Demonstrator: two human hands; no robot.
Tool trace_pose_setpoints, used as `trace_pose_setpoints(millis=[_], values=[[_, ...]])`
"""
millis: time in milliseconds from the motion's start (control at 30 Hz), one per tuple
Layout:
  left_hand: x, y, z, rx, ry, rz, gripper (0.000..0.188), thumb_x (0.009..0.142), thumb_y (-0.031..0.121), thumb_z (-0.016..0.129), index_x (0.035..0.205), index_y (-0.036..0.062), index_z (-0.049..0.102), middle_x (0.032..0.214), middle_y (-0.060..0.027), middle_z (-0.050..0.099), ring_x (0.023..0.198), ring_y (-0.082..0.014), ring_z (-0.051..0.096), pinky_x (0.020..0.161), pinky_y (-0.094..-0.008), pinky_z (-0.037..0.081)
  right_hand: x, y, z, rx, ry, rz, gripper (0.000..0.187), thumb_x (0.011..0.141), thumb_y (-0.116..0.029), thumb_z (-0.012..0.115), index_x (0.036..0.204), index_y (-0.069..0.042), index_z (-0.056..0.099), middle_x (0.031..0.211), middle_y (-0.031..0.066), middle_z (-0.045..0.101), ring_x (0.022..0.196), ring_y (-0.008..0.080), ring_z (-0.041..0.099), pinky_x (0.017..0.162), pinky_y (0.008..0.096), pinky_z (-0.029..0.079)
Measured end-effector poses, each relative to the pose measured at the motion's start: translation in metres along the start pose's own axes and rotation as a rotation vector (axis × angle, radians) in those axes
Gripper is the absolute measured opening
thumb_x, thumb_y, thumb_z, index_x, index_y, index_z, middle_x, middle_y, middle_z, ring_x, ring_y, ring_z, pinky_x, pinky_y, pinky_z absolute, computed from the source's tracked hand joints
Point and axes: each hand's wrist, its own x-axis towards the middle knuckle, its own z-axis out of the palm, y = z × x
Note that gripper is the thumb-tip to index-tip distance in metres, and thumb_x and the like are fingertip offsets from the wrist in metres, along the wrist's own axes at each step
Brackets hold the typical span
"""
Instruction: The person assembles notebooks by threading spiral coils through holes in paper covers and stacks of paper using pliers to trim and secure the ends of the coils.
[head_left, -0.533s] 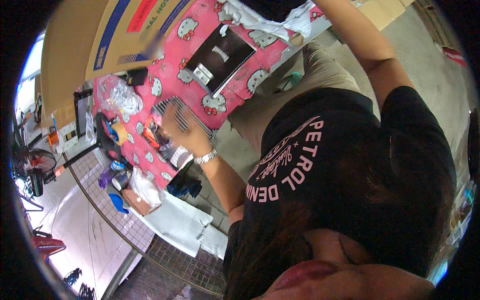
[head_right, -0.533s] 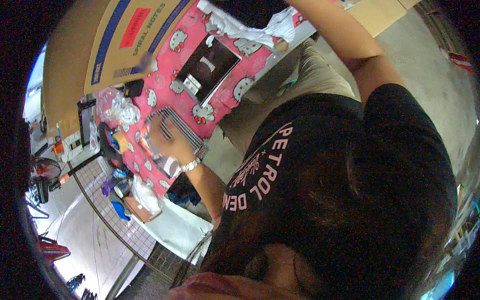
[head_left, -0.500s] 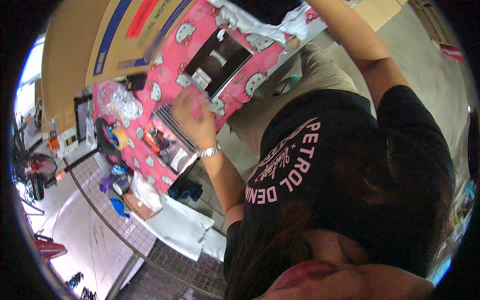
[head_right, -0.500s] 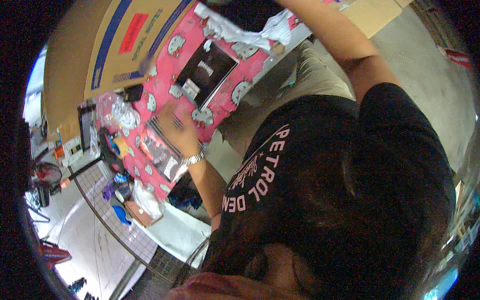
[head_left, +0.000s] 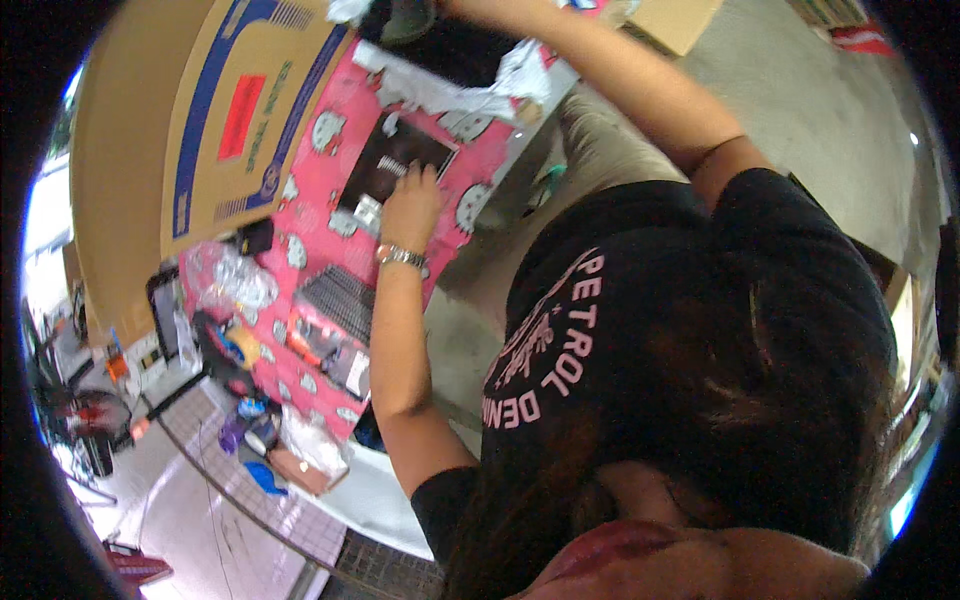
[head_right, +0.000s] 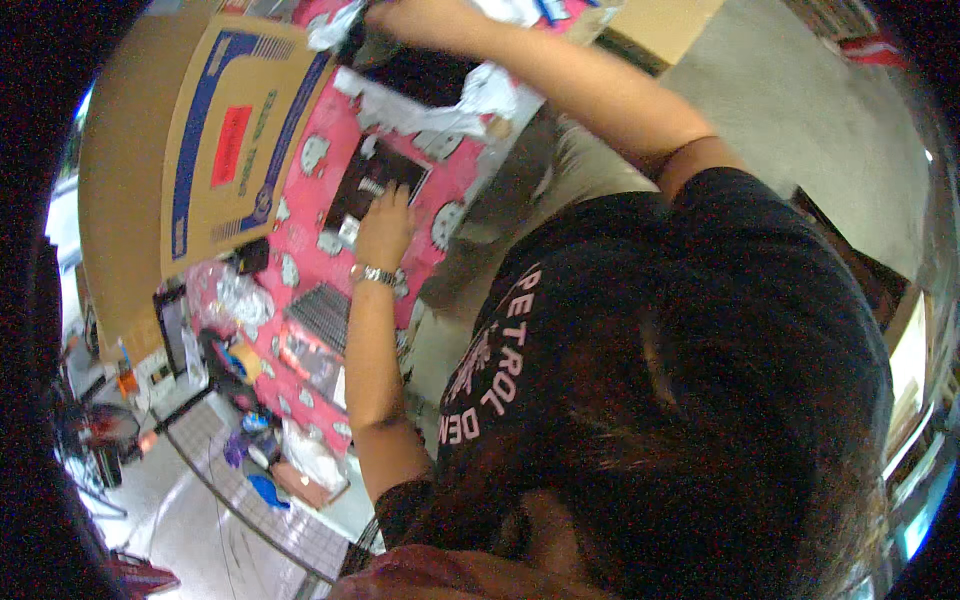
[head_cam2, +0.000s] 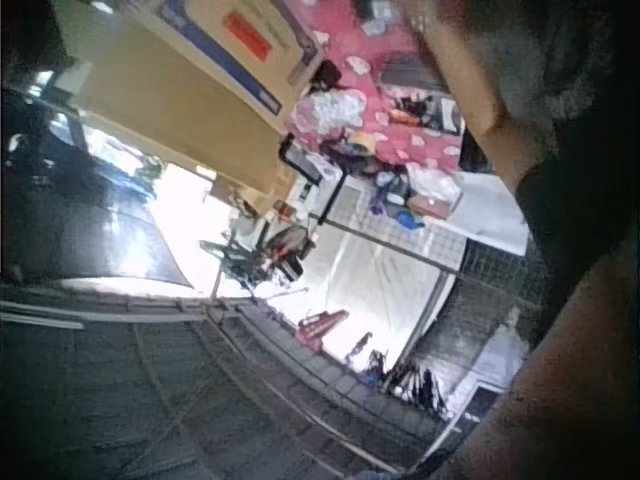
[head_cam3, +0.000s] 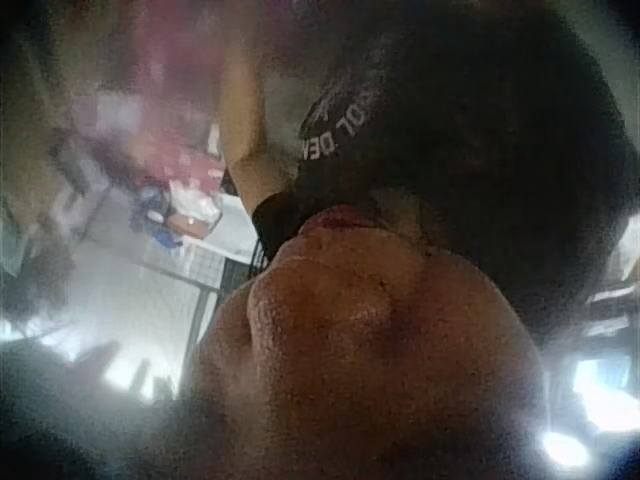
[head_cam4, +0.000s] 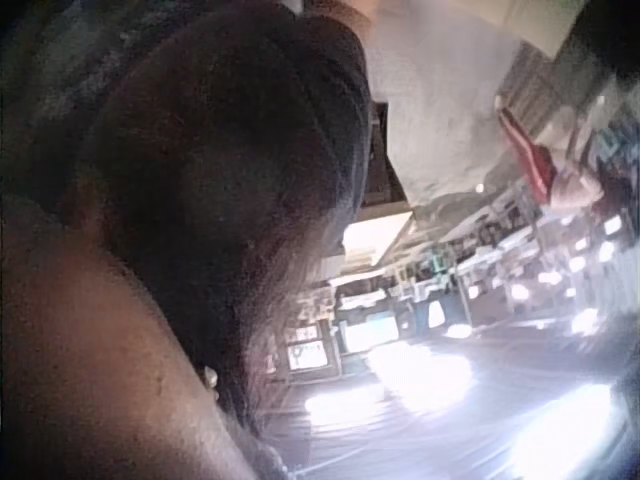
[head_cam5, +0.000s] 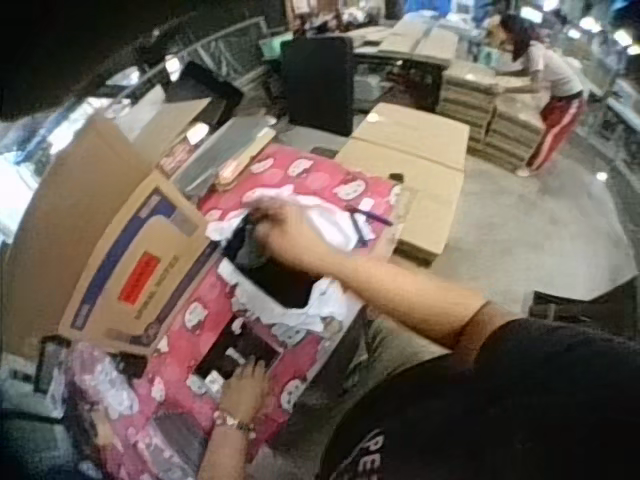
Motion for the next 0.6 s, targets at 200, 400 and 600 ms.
trace_pose_setpoints(millis=[200, 400, 600], values=[[-0.004, -0.014, -0.013, -0.23, -0.009, -0.186, 0.043, 0.083, 0.025, 0.064, 0.119, 0.0019, 0.056, 0.102, -0.0251, 0.065, 0.082, -0.0378, 0.066, 0.069, -0.0459, 0.055, -0.051, -0.002, 0.04, 0.174, -0.186, -0.079, 0.037, 0.087, -0.009, 0.058, 0.124, -0.008, 0.058, 0.102, 0.0069, 0.064, 0.093, 0.0116, 0.06, 0.084, 0.0253, 0.049], [-0.02, -0.036, -0.078, -0.219, 0.342, -0.407, 0.032, 0.083, 0.015, 0.057, 0.11, -0.0025, 0.058, 0.095, -0.0254, 0.064, 0.085, -0.0424, 0.062, 0.074, -0.0488, 0.049, -0.078, -0.032, 0.016, 0.659, -0.316, 0.409, 0.026, 0.086, -0.003, 0.05, 0.111, -0.005, 0.059, 0.078, 0.0012, 0.057, 0.059, 0.007, 0.049, 0.05, 0.0238, 0.04], [-0.024, -0.014, -0.043, -0.085, 0.57, -0.473, 0.027, 0.083, 0.019, 0.053, 0.101, -0.0012, 0.058, 0.099, -0.0183, 0.062, 0.098, -0.0368, 0.057, 0.084, -0.0487, 0.04, -0.129, -0.027, 0.056, 0.536, -0.297, 0.266, 0.037, 0.084, -0.007, 0.051, 0.121, -0.001, 0.052, 0.11, 0.013, 0.06, 0.101, 0.0197, 0.057, 0.086, 0.0316, 0.046]])
